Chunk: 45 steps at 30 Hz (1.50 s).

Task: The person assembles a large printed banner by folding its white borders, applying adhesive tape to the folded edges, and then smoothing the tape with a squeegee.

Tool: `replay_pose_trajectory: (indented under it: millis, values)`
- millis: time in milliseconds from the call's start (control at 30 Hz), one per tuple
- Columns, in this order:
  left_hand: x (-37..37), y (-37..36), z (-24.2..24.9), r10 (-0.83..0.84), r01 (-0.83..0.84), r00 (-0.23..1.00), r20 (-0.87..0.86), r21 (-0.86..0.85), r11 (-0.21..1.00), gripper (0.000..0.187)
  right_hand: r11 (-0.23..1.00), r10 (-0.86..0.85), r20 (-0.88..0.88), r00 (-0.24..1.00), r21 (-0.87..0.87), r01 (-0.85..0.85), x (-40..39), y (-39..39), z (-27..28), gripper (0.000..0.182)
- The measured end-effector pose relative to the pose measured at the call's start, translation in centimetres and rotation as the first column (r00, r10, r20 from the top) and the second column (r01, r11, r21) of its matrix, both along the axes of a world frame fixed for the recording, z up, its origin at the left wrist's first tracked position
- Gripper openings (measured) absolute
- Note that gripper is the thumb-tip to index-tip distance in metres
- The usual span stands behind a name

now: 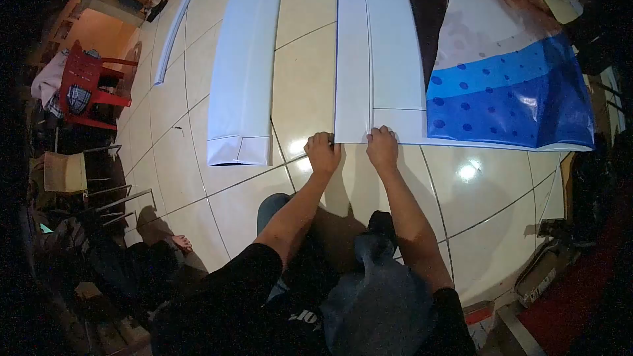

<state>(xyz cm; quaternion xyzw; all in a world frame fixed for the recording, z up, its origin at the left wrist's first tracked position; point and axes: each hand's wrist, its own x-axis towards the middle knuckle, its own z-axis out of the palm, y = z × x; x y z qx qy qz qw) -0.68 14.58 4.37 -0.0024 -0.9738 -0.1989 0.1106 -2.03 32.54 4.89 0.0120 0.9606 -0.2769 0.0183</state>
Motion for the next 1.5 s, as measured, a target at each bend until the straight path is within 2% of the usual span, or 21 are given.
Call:
replay_pose_trajectory:
  millis: [33,167,233,267,300,367,400,533,633,700,733,833,867,933,1000,1033,1100,1233,1300,1400,1500]
  values:
    - [0.5,0.3,0.0,0.129,-0.128,0.992,-0.005,0.089,0.988,0.024,1.0,-0.004,0.004,1.0,-0.003,0.004,0.2,-0.1,0.3,0.018]
    - [0.4,0.0,-0.4,0.204,-0.208,0.978,0.05,0.118,0.971,0.031,0.992,0.017,0.042,0.999,0.123,-0.022,0.1,-0.3,0.5,0.023]
    - [-0.1,-1.6,0.2,-0.038,0.037,0.999,-0.014,-0.053,0.998,0.031,0.988,0.032,0.047,0.998,0.148,-0.038,0.3,-0.1,-0.1,0.024]
    - [-0.5,-1.9,0.7,-0.141,0.143,0.99,0.025,-0.11,0.983,0.027,0.984,0.049,0.018,0.999,0.172,-0.051,0.4,-0.1,-0.3,0.024]
    - [-0.5,-2.1,1.0,-0.138,0.14,0.99,0.025,-0.11,0.984,0.027,0.979,0.07,-0.013,0.997,0.195,-0.066,0.4,-0.1,-0.5,0.024]
    - [-1.1,-2.5,1.6,-0.339,0.34,0.94,0.041,-0.183,0.922,0.022,0.978,0.078,-0.01,0.997,0.197,-0.074,0.4,0.1,-0.9,0.024]
    - [-1.4,-2.5,1.3,-0.363,0.375,0.927,0.096,-0.196,0.906,0.03,0.977,0.08,0.0,0.997,0.197,-0.079,0.3,0.1,-0.7,0.023]
    - [-1.3,-2.8,1.1,-0.405,0.407,0.913,0.049,-0.169,0.897,0.035,0.967,0.114,-0.036,0.993,0.233,-0.103,0.6,0.2,-0.5,0.019]
    - [-1.2,-3.1,1.6,-0.428,0.435,0.9,0.078,-0.161,0.886,0.049,0.951,0.154,-0.07,0.986,0.281,-0.128,0.4,0.3,-1.0,0.016]
    - [-0.8,-3.1,1.6,-0.289,0.286,0.957,-0.03,-0.074,0.955,0.065,0.953,0.172,-0.172,0.97,0.28,-0.119,0.3,0.0,-1.3,0.015]
    - [-0.8,-3.4,1.5,-0.257,0.254,0.965,0.057,0.054,0.966,0.078,0.954,0.167,-0.173,0.971,0.277,-0.114,0.2,0.0,-1.5,0.015]
    - [-0.1,-4.5,1.0,-0.15,0.148,0.988,0.026,0.058,0.987,0.079,0.951,0.197,-0.171,0.965,0.273,-0.145,0.4,-0.2,-1.8,0.015]
    - [-0.1,-4.6,0.8,-0.178,0.173,0.978,0.105,0.052,0.984,0.079,0.961,0.204,-0.216,0.955,0.229,-0.154,0.4,0.1,-1.6,0.014]
    - [-0.8,-3.2,1.0,-0.219,0.218,0.971,0.092,0.019,0.976,0.075,0.97,0.208,-0.268,0.941,0.182,-0.162,0.1,0.1,-1.1,0.014]
    - [-1.2,-0.5,2.2,-0.296,0.294,0.952,0.073,0.03,0.955,0.064,0.97,0.21,-0.206,0.956,0.164,-0.177,0.2,0.0,-0.7,0.014]
    - [-1.6,0.8,1.9,-0.315,0.321,0.945,0.088,-0.06,0.945,0.062,0.97,0.21,-0.208,0.955,0.167,-0.177,0.2,-0.1,-0.8,0.014]
    - [-2.4,2.2,1.4,-0.342,0.347,0.937,0.067,-0.078,0.935,0.061,0.965,0.221,-0.168,0.961,0.184,-0.189,0.2,0.0,-1.0,0.014]
    - [-2.3,1.7,0.3,-0.316,0.341,0.933,0.171,-0.148,0.928,0.061,0.975,0.197,-0.183,0.963,0.138,-0.173,0.4,-0.2,-1.1,0.017]
    - [-2.1,1.1,0.0,-0.312,0.348,0.925,0.218,-0.149,0.926,0.062,0.986,0.075,-0.163,0.984,0.16,-0.049,0.6,-0.7,-0.9,0.017]
    - [-1.9,1.1,-0.5,-0.301,0.323,0.94,0.162,-0.132,0.937,0.063,0.983,0.019,-0.106,0.994,0.184,0.001,0.8,-0.8,-0.4,0.02]
    - [-1.9,0.9,-0.3,-0.305,0.33,0.934,0.183,-0.119,0.937,0.063,0.984,0.062,-0.141,0.988,0.173,-0.037,1.1,-0.3,-0.8,0.023]
